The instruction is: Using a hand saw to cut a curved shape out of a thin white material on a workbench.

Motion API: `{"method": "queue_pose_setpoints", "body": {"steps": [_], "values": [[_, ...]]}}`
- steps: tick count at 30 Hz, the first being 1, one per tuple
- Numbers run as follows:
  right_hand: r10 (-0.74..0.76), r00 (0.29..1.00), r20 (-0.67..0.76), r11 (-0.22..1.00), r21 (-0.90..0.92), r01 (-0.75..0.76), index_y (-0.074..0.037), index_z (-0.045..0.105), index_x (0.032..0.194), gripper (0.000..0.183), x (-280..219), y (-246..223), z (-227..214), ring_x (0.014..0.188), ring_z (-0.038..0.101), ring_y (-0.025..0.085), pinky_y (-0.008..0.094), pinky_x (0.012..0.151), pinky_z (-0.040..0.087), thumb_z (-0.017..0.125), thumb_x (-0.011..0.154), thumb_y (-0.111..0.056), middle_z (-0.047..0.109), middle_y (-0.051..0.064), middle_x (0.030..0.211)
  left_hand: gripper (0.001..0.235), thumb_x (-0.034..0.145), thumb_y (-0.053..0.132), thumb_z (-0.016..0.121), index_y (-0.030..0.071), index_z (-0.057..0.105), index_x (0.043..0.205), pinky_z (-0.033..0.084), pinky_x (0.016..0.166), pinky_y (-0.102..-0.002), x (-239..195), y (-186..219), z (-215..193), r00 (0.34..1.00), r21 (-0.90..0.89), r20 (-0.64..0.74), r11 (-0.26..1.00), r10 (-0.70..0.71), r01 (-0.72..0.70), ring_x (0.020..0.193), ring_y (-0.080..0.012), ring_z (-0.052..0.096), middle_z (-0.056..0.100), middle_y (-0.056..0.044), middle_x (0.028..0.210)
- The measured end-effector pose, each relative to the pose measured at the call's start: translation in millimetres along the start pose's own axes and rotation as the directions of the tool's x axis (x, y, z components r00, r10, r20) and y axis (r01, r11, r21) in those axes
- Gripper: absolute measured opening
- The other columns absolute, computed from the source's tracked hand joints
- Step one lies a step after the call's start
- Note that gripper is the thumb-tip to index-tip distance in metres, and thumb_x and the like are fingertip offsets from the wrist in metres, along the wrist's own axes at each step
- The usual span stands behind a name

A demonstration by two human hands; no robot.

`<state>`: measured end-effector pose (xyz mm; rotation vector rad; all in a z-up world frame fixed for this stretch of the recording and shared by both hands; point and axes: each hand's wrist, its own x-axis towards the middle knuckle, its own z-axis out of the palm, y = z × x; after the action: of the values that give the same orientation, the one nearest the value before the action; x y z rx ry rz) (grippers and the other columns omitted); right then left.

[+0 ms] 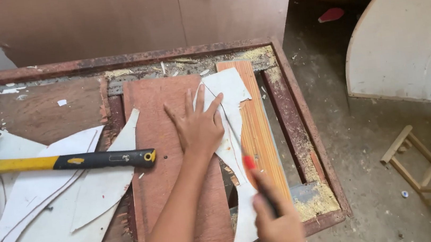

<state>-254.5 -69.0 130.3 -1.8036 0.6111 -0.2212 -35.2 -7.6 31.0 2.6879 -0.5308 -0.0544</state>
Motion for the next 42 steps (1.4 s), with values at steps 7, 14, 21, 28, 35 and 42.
{"method": "queue_pose_setpoints", "body": {"steps": [7, 14, 21, 28, 35, 42], "values": [[-0.158, 0.986, 0.058, 0.940, -0.298, 0.168, -0.020, 0.065, 0.140, 0.052, -14.3, 26.0, 6.3, 0.126, 0.070, 0.014, 0.027, 0.105, 0.050, 0.060, 0.090, -0.007, 0.073, 0.004, 0.139, 0.049, 0.093, 0.033, 0.043, 0.044, 0.057, 0.139, -0.009, 0.108, -0.084, 0.4, -8.4, 23.9, 0.981, -0.074, -0.190, 0.996, 0.038, -0.053, 0.153, -0.0337, 0.024, 0.035, -0.004, 0.164], [0.355, 0.935, -0.006, 0.855, 0.406, -0.322, -0.014, 0.063, 0.145, 0.049, 7.4, 3.5, -32.8, 0.050, 0.023, 0.012, 0.023, 0.038, 0.015, 0.053, 0.097, -0.011, 0.033, 0.006, 0.065, 0.046, 0.101, 0.040, 0.035, 0.048, 0.049, 0.144, -0.008, 0.109, -0.084, -4.8, -5.7, 9.1, 0.998, -0.030, -0.050, 0.998, 0.045, -0.046, 0.156, -0.0333, 0.014, 0.024, -0.002, 0.168], [0.293, 0.894, 0.338, 0.710, 0.549, -0.441, -0.013, 0.054, 0.149, 0.060, 18.0, 30.8, -57.0, 0.033, 0.023, 0.012, 0.025, 0.025, 0.016, 0.055, 0.092, -0.034, 0.036, 0.010, 0.058, 0.046, 0.099, 0.036, 0.042, 0.046, 0.053, 0.142, -0.002, 0.111, -0.082, -16.3, -8.0, 6.4, 0.987, -0.017, -0.160, 0.999, 0.031, -0.034, 0.153, -0.0340, 0.022, 0.032, -0.004, 0.165], [0.131, 0.975, 0.182, 0.947, -0.313, -0.069, -0.036, 0.056, 0.148, 0.056, -29.9, 14.7, 36.8, 0.138, 0.063, 0.013, 0.026, 0.109, 0.043, 0.050, 0.093, -0.028, 0.069, 0.001, 0.146, 0.048, 0.097, 0.036, 0.041, 0.044, 0.054, 0.142, -0.010, 0.111, -0.081, -17.1, -8.6, 10.7, 0.990, -0.085, -0.137, 0.996, 0.016, -0.028, 0.154, -0.0317, 0.019, 0.033, -0.004, 0.164], [0.266, 0.941, -0.208, 0.878, -0.350, -0.325, -0.046, 0.041, 0.157, 0.070, -41.5, 34.8, 33.5, 0.075, 0.074, 0.019, 0.028, 0.078, 0.055, 0.056, 0.089, -0.040, 0.077, -0.006, 0.094, 0.048, 0.098, 0.038, 0.038, 0.044, 0.051, 0.145, -0.005, 0.112, -0.081, -19.5, -6.9, -1.7, 0.995, -0.029, -0.089, 0.998, 0.048, -0.050, 0.154, -0.0336, 0.020, 0.027, -0.004, 0.166], [0.105, 0.991, -0.083, 0.934, -0.335, -0.127, -0.026, 0.065, 0.144, 0.050, -25.7, -28.7, -11.8, 0.083, 0.052, 0.011, 0.026, 0.069, 0.042, 0.057, 0.094, -0.022, 0.075, -0.004, 0.117, 0.045, 0.099, 0.038, 0.040, 0.047, 0.054, 0.141, -0.008, 0.110, -0.082, -22.2, -3.0, 7.9, 0.994, -0.042, -0.112, 0.999, 0.017, -0.022, 0.155, -0.0315, 0.019, 0.031, -0.003, 0.165]]}}
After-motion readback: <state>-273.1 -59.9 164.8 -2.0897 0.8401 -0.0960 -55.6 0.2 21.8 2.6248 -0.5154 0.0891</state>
